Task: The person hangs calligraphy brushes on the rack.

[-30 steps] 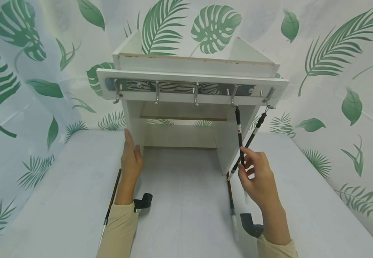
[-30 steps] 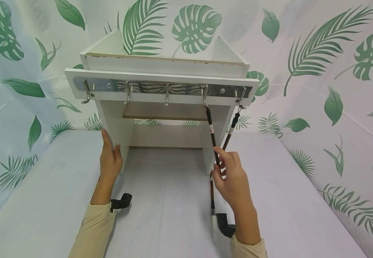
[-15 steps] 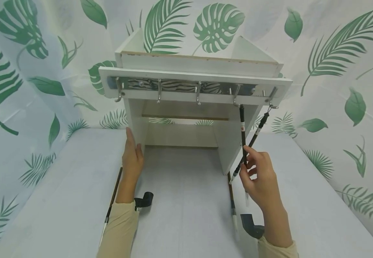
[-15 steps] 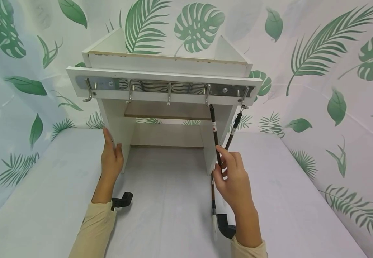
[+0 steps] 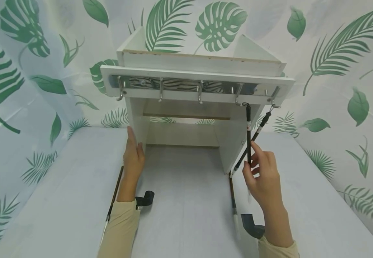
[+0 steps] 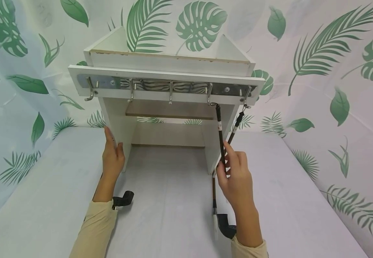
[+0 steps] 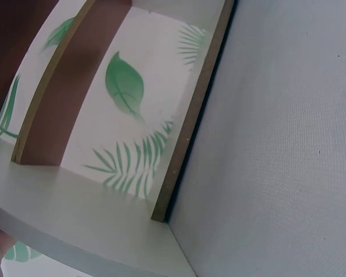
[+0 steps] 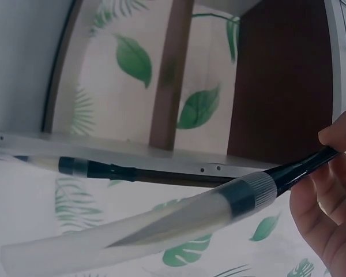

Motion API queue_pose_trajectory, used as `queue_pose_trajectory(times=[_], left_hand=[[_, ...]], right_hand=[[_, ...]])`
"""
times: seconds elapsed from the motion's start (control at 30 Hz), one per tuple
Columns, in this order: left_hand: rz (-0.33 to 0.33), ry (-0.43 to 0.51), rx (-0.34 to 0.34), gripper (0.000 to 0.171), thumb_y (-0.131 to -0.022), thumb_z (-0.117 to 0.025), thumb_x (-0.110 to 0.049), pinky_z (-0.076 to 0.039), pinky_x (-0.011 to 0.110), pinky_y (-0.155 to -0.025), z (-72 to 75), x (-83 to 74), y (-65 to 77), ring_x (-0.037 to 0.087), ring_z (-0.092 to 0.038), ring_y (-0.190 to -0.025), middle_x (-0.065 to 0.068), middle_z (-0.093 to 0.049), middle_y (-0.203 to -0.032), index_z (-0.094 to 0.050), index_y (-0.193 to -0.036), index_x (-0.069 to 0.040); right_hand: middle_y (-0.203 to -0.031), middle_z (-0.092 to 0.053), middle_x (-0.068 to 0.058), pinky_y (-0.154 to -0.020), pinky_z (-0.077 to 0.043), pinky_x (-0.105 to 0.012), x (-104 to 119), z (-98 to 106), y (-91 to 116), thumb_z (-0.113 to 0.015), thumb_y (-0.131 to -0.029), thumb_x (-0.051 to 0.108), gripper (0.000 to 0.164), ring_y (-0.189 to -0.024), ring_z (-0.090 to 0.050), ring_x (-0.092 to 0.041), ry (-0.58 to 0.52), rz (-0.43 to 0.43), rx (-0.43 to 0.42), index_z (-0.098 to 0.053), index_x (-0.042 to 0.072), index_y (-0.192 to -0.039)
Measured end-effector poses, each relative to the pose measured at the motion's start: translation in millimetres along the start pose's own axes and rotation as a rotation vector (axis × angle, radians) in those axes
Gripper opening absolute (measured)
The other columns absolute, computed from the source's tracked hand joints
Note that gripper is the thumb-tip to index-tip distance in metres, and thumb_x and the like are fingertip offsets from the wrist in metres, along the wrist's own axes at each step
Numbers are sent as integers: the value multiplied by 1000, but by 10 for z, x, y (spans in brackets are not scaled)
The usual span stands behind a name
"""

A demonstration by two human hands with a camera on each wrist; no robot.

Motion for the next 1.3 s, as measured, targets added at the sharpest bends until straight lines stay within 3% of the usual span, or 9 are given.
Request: queue_pose_trajectory(times=[0.43, 0.63, 0.77, 1.03, 1.3], left_hand=[[17, 12, 21, 58, -97, -36, -6, -31, 49, -105, -27, 16, -20, 37, -29, -132, 23, -23, -147, -7, -146, -2], [-1, 9, 7, 57, -96, -37, -6, -32, 51, -103, -24, -8, -27, 38, -30, -132, 23, -24, -147, -8, -146, -1], [-5, 6, 5, 57, -96, -37, -6, -33, 51, -103, -22, -15, -27, 38, -32, -131, 23, -25, -146, -9, -146, -1], [10, 6, 16, 58, -96, -37, -7, -33, 51, -103, -23, 11, -24, 38, -32, -131, 23, -26, -146, -7, -146, -2], [17, 11, 21, 58, -97, -37, -6, -32, 51, -104, -16, 26, -20, 38, -30, -132, 23, -25, -146, -7, -146, -2]], right_hand=[[-85, -44, -21, -62, -36, 1, 20, 19, -11, -59, -68, -20, 60, -61, -49, -20, -9, -14, -46, -48, -4, -125], [-100, -42, -30, -75, -34, 4, 7, 32, -9, -58, -68, -23, 76, -72, -52, -26, -79, -40, -79, -32, -4, -137], [-109, -43, -31, -78, -35, 3, -24, 8, -4, -62, -67, -24, 84, -73, -52, -22, -100, -63, -70, -25, -5, -140], [-101, -53, -25, -76, -39, 2, -70, -46, 2, -59, -74, -18, 63, -89, -47, 10, -155, -151, -46, -41, -4, -133], [-98, -54, -22, -74, -45, -4, 25, -130, 0, -51, -74, -22, 60, -88, -54, 9, -346, -123, 4, -43, -5, -131]])
Point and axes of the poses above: each hand's wrist, its own y-axis away from the middle knuckle, its own z-axis out of the back of the hand, x = y × z, the point moved 10 cm from there along -y, towards the middle knuckle
